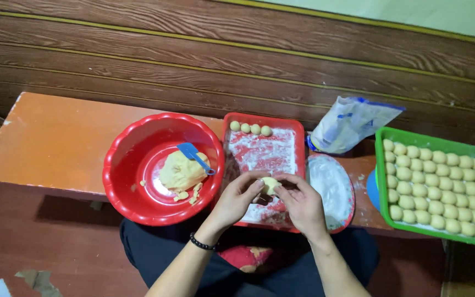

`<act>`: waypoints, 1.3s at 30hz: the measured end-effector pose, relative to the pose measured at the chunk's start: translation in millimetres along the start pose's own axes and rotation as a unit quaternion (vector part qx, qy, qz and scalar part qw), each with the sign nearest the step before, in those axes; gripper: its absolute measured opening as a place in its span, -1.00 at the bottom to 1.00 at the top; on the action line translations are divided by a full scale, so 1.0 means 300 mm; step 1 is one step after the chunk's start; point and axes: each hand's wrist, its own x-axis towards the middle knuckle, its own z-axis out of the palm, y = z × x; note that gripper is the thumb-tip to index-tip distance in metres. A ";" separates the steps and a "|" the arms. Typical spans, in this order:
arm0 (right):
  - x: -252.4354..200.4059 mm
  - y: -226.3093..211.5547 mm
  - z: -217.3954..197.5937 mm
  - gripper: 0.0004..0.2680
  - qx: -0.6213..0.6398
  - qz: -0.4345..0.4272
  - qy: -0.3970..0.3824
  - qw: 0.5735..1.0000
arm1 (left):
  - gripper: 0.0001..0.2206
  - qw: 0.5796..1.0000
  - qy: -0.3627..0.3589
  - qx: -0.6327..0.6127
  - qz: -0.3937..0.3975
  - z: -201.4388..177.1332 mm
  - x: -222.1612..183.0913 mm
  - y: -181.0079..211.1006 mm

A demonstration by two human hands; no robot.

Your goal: Pinching off small pieces of dough, rolling them into balls, and arranging them on a tray.

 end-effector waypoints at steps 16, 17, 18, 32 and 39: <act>-0.213 0.041 0.058 -0.72 -0.089 -0.089 0.058 0.990 | -0.42 0.933 0.160 -0.321 -0.027 0.091 0.132 -0.200; -0.207 0.045 0.054 -0.73 -0.133 -0.154 0.081 0.976 | -0.44 0.933 0.146 -0.324 -0.061 0.124 0.112 -0.215; -0.195 0.048 0.050 -0.73 -0.176 -0.219 0.103 0.954 | -0.45 0.931 0.130 -0.327 -0.092 0.156 0.097 -0.227; -0.089 -0.114 0.152 -0.31 -0.088 -0.316 0.005 0.945 | -0.35 0.965 -0.057 0.237 0.098 0.178 0.006 -0.376; -0.112 0.022 0.059 -0.78 -0.186 -0.267 0.057 0.944 | -0.63 0.930 0.273 -0.208 -0.133 0.175 -0.003 -0.303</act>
